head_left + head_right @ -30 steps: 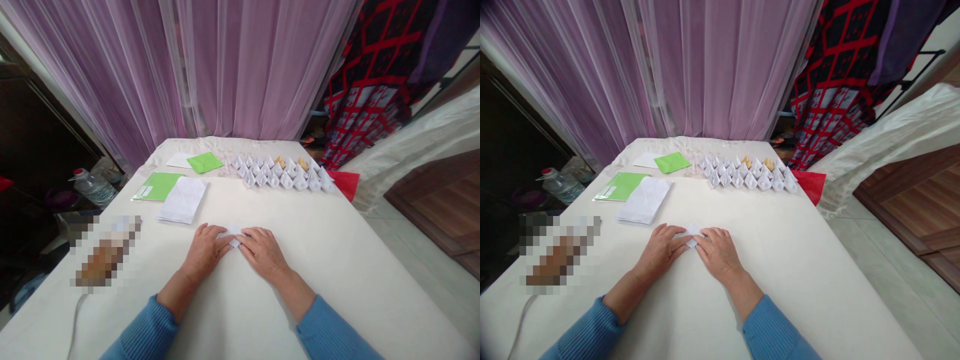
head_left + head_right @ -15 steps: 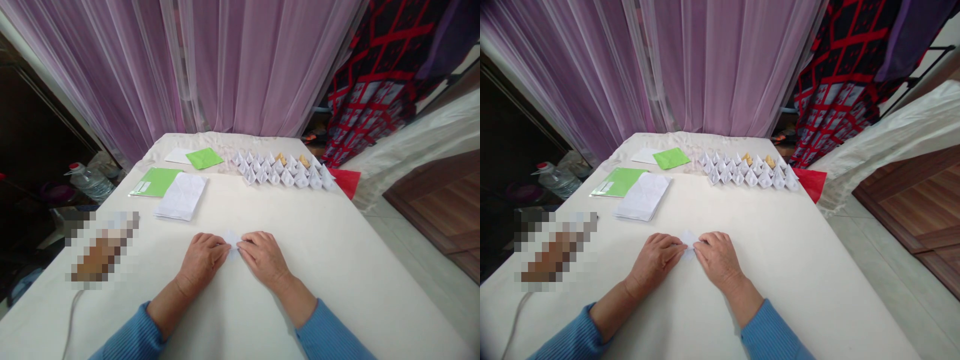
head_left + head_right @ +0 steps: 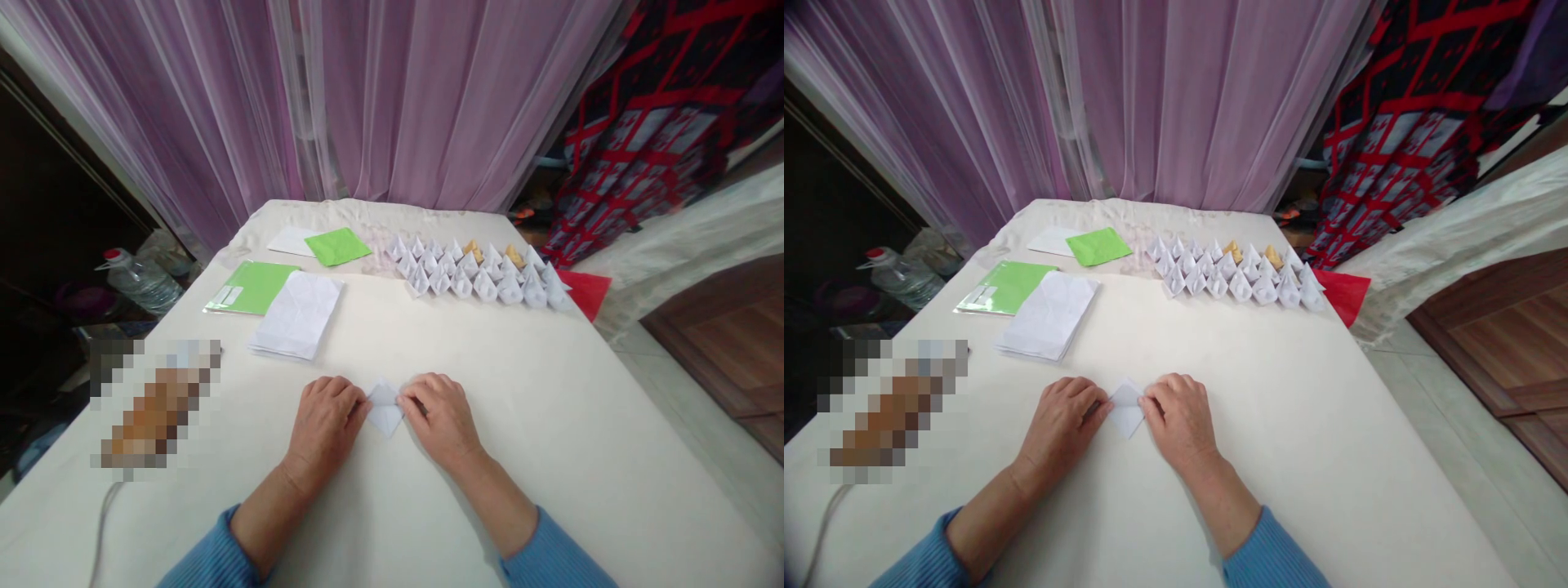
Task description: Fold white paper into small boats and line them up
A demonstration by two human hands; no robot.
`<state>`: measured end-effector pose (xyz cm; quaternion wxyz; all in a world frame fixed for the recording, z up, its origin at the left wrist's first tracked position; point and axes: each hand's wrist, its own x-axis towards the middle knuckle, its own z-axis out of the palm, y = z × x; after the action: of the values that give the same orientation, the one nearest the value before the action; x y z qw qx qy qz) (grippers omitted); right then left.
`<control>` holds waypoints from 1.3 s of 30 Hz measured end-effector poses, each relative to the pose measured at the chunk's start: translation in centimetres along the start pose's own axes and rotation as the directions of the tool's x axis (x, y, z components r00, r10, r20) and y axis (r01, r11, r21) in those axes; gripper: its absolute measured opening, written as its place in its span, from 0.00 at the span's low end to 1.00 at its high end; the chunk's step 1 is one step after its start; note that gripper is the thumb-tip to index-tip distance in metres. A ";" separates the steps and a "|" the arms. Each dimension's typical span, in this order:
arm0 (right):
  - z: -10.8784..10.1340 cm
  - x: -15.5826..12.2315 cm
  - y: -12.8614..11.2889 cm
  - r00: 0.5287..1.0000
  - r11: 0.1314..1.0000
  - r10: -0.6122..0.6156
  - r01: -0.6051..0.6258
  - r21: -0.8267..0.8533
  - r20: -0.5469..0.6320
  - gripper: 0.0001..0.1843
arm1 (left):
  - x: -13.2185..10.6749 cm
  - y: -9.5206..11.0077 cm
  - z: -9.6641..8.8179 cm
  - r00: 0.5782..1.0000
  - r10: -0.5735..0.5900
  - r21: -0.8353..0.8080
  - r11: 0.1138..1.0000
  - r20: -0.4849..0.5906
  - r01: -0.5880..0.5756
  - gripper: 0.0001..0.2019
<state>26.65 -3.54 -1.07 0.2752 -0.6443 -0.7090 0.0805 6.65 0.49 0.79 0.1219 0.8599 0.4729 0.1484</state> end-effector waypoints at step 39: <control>0.0 0.9 -0.4 1.000 0.997 0.016 -0.014 -0.074 0.021 0.11 | 0.5 0.9 0.5 0.999 -0.052 0.121 0.991 -0.003 0.052 0.08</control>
<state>26.34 -2.75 -0.63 0.2431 -0.6584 -0.7095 0.0634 7.78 0.37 0.73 0.0735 0.8533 0.5031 0.1160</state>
